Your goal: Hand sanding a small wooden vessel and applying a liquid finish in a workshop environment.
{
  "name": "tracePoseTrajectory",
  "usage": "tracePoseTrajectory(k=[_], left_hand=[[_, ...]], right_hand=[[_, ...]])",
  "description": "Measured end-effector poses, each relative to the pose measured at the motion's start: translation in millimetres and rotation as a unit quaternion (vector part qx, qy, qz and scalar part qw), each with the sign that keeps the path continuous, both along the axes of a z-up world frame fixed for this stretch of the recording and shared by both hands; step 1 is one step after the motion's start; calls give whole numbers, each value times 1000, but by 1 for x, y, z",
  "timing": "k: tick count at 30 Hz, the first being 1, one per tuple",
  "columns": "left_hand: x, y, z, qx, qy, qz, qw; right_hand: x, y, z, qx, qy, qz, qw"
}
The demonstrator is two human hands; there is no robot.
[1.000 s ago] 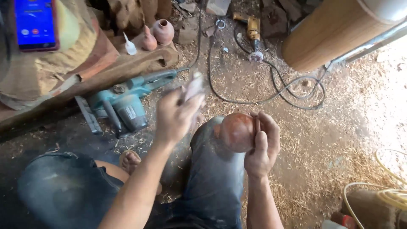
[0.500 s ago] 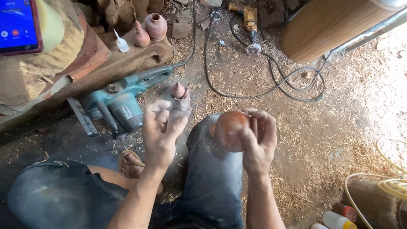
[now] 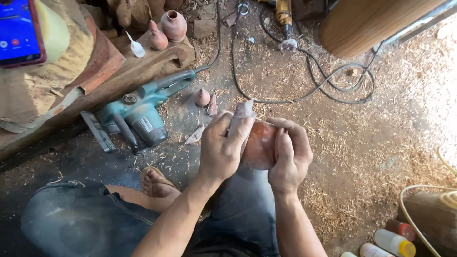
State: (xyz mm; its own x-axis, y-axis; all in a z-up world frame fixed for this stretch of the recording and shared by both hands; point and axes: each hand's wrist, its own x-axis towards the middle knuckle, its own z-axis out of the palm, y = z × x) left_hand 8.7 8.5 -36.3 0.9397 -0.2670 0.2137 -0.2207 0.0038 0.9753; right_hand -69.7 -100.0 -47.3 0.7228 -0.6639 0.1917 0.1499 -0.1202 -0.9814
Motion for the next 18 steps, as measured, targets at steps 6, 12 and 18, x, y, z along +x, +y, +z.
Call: tracePoseTrajectory(k=[6, 12, 18], left_hand=[[-27, 2, 1, 95, -250, 29, 963], [-24, -9, 22, 52, -148, -5, 988], [14, -12, 7, 89, -57, 29, 994]], right_hand=[[18, 1, -18, -80, 7, -91, 993], [17, -6, -29, -124, -2, -104, 987], [15, 2, -23, -200, 0, -103, 974]])
